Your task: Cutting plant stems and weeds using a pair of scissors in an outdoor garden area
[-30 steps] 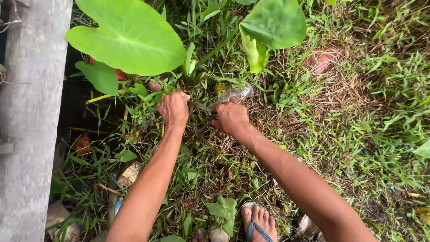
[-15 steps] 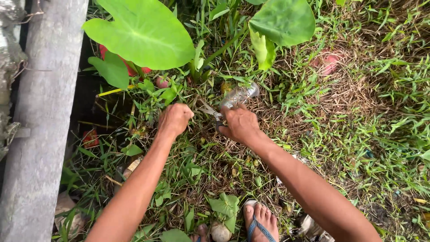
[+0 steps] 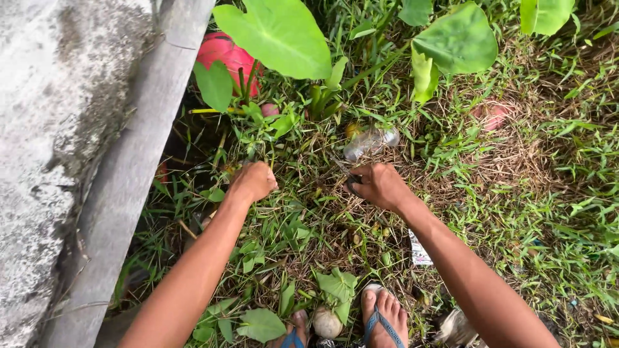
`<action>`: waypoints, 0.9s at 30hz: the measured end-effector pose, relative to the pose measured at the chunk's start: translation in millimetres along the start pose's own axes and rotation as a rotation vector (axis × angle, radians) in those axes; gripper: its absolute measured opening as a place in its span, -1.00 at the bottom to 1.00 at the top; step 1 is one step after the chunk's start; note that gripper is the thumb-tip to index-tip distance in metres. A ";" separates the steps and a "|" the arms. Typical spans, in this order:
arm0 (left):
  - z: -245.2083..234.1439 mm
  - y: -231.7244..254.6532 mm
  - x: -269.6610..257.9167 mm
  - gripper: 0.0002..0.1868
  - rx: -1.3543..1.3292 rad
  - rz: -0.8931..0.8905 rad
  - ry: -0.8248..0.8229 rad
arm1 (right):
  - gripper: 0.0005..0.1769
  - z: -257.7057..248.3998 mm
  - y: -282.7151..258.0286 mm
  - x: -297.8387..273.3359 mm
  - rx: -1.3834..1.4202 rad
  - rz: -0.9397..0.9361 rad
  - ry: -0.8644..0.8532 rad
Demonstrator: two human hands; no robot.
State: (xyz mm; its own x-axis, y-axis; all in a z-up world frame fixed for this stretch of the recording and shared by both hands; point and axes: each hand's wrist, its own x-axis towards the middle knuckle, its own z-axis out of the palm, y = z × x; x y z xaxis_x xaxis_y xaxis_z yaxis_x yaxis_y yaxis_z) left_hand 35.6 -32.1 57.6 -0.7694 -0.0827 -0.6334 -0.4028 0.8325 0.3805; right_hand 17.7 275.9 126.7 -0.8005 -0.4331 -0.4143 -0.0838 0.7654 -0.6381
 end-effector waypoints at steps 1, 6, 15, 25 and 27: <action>-3.5 -6.1 1.8 -0.81 -0.007 0.006 0.004 | -0.60 -2.2 -5.9 -2.5 -0.009 0.000 0.003; -13.1 -14.9 -0.9 -0.63 -0.090 0.000 0.042 | -0.58 16.9 6.9 -3.1 -0.021 0.032 -0.043; 5.0 5.8 -5.6 -0.64 0.031 0.157 -0.056 | -0.61 -53.7 35.2 -26.9 -0.468 0.142 -0.141; 36.0 57.3 51.2 -0.62 -0.102 0.426 0.088 | -0.55 -66.9 48.0 8.5 -0.466 0.252 -0.081; 34.0 79.2 56.4 -0.61 -0.160 0.478 0.120 | -0.59 -55.9 52.7 16.5 -0.306 0.337 -0.037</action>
State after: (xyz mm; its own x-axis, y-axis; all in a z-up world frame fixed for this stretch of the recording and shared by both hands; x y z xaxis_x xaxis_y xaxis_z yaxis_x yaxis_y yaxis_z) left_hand -22.8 47.8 29.1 -0.9338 0.2162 -0.2850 -0.0556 0.6993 0.7126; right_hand -33.1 335.7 122.5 -0.7917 -0.1484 -0.5926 0.0015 0.9696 -0.2448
